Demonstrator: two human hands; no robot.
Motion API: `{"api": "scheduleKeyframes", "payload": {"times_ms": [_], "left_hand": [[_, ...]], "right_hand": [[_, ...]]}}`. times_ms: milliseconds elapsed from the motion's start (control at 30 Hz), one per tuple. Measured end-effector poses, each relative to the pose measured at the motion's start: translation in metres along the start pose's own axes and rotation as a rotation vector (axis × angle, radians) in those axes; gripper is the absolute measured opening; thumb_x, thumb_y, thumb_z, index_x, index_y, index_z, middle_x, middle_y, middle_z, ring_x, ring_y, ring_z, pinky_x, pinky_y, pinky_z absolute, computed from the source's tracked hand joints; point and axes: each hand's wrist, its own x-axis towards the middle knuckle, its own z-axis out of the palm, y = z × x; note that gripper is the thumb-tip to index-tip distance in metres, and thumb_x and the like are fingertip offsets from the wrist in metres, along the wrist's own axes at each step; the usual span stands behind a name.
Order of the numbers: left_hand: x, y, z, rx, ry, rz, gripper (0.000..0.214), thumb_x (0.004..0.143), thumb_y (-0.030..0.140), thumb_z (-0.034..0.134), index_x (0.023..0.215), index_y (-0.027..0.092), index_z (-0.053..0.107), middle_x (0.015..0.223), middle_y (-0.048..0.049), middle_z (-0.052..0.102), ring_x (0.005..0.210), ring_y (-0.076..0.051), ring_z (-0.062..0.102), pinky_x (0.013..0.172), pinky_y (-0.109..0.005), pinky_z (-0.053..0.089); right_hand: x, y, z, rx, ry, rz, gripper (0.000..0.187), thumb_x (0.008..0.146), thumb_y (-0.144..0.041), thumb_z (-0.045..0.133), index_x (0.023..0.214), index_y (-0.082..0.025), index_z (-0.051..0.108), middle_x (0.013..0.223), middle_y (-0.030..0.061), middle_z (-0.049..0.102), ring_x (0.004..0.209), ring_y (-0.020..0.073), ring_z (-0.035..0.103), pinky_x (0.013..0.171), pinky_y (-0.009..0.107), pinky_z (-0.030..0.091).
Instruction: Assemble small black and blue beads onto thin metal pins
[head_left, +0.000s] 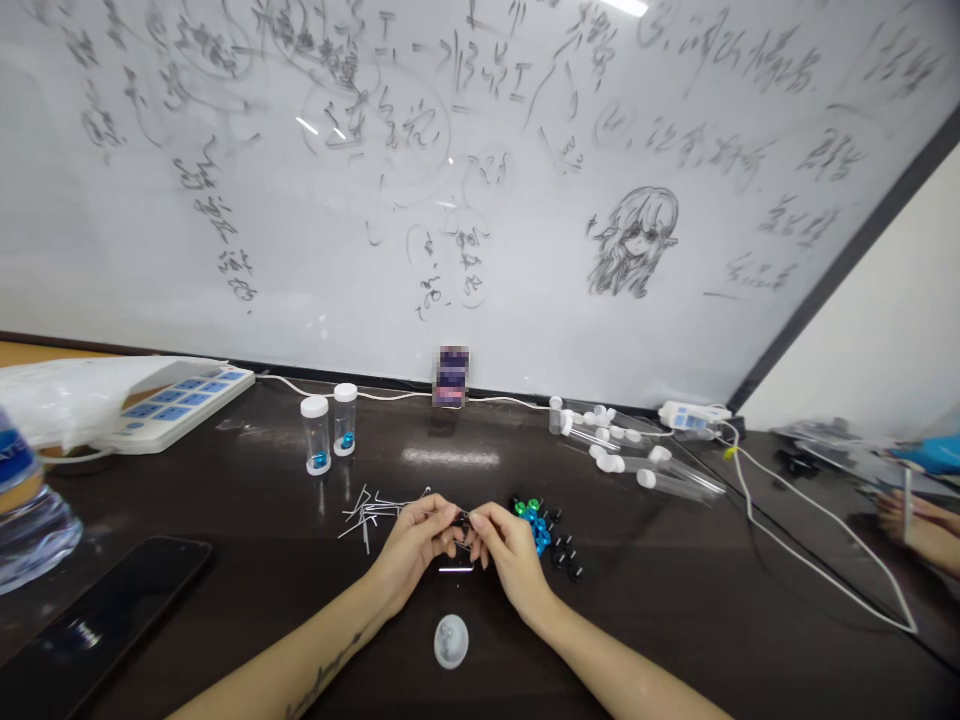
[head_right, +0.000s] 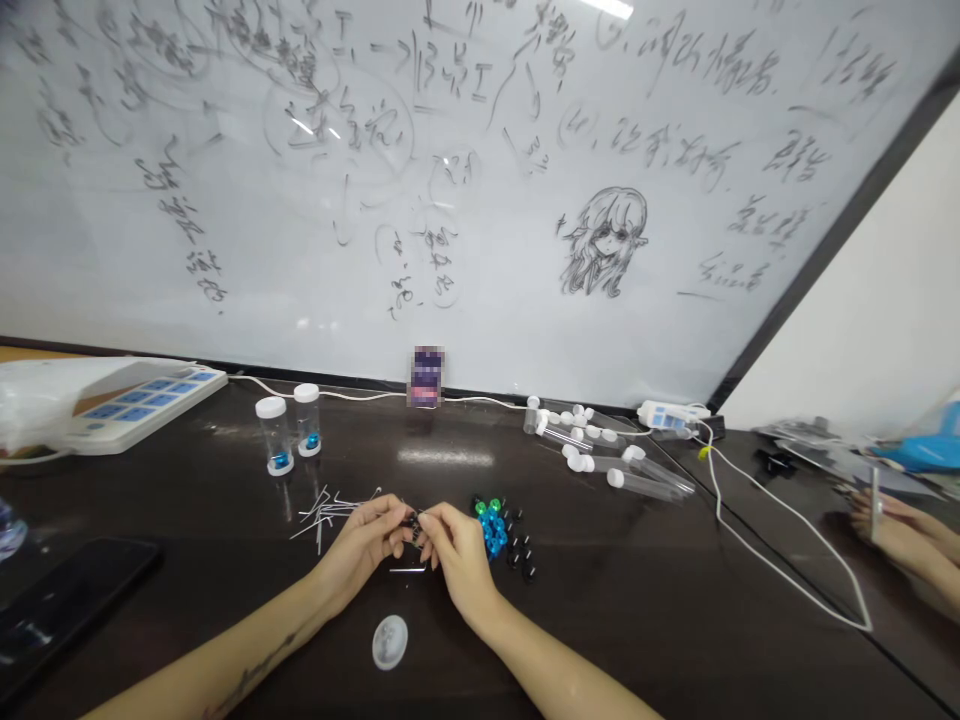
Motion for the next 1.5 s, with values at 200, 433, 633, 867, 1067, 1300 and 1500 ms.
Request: {"api": "scheduleKeyframes", "payload": {"times_ms": [200, 433, 633, 867, 1067, 1300, 1500], "left_hand": [[0.002, 0.0, -0.001, -0.023, 0.019, -0.012, 0.017, 0.079, 0.026, 0.066, 0.07, 0.013, 0.061, 0.06, -0.0017, 0.059, 0.055, -0.009, 0.051, 0.053, -0.019, 0.041], [0.0, 0.0, -0.001, -0.008, -0.016, -0.048, 0.016, 0.079, 0.026, 0.065, 0.072, 0.012, 0.063, 0.062, -0.0033, 0.06, 0.057, -0.01, 0.053, 0.053, -0.02, 0.041], [0.0, 0.001, -0.001, -0.03, -0.002, -0.021, 0.016, 0.079, 0.024, 0.065, 0.069, 0.013, 0.062, 0.058, -0.0002, 0.055, 0.054, -0.008, 0.049, 0.052, -0.019, 0.04], [0.001, -0.001, -0.002, -0.031, -0.012, -0.049, 0.016, 0.079, 0.027, 0.066, 0.072, 0.012, 0.063, 0.057, -0.0012, 0.056, 0.052, -0.008, 0.047, 0.05, -0.019, 0.038], [0.001, 0.001, -0.001, -0.026, -0.023, -0.057, 0.016, 0.079, 0.026, 0.065, 0.072, 0.012, 0.063, 0.059, -0.0021, 0.057, 0.053, -0.009, 0.048, 0.05, -0.019, 0.037], [0.001, 0.0, -0.001, -0.042, -0.011, -0.042, 0.017, 0.078, 0.027, 0.067, 0.071, 0.012, 0.063, 0.055, 0.001, 0.052, 0.048, -0.006, 0.04, 0.048, -0.017, 0.034], [-0.002, 0.002, 0.002, -0.011, -0.032, -0.083, 0.019, 0.078, 0.03, 0.067, 0.071, 0.012, 0.063, 0.057, -0.0008, 0.055, 0.049, -0.007, 0.044, 0.048, -0.018, 0.033]], "right_hand": [[-0.001, -0.009, -0.003, -0.138, 0.076, -0.204, 0.014, 0.084, -0.021, 0.06, 0.096, -0.021, 0.067, 0.085, 0.0031, 0.061, 0.073, 0.0158, 0.058, 0.065, 0.025, 0.046], [0.0, -0.004, -0.002, -0.045, 0.004, -0.065, 0.02, 0.091, -0.028, 0.05, 0.086, -0.018, 0.066, 0.063, -0.0001, 0.057, 0.052, 0.0129, 0.054, 0.05, 0.023, 0.043], [0.0, -0.011, -0.003, -0.141, 0.061, -0.213, 0.012, 0.083, -0.02, 0.061, 0.093, -0.021, 0.068, 0.085, 0.0034, 0.061, 0.073, 0.0166, 0.059, 0.065, 0.026, 0.046], [-0.002, -0.007, -0.001, -0.019, 0.048, -0.082, 0.007, 0.085, -0.024, 0.059, 0.089, -0.019, 0.059, 0.067, -0.0013, 0.061, 0.06, 0.0142, 0.059, 0.058, 0.024, 0.045], [-0.002, -0.007, -0.001, -0.05, 0.018, -0.082, 0.013, 0.089, -0.028, 0.053, 0.08, -0.018, 0.056, 0.066, -0.0019, 0.056, 0.054, 0.012, 0.053, 0.052, 0.023, 0.041], [-0.002, -0.012, -0.002, -0.14, 0.072, -0.209, 0.006, 0.082, -0.024, 0.063, 0.087, -0.02, 0.063, 0.078, 0.0013, 0.058, 0.071, 0.0157, 0.057, 0.064, 0.026, 0.044], [-0.004, -0.006, 0.001, 0.051, 0.01, -0.002, 0.02, 0.09, -0.037, 0.05, 0.081, -0.019, 0.049, 0.061, -0.0026, 0.057, 0.047, 0.0109, 0.053, 0.045, 0.021, 0.039]]}}
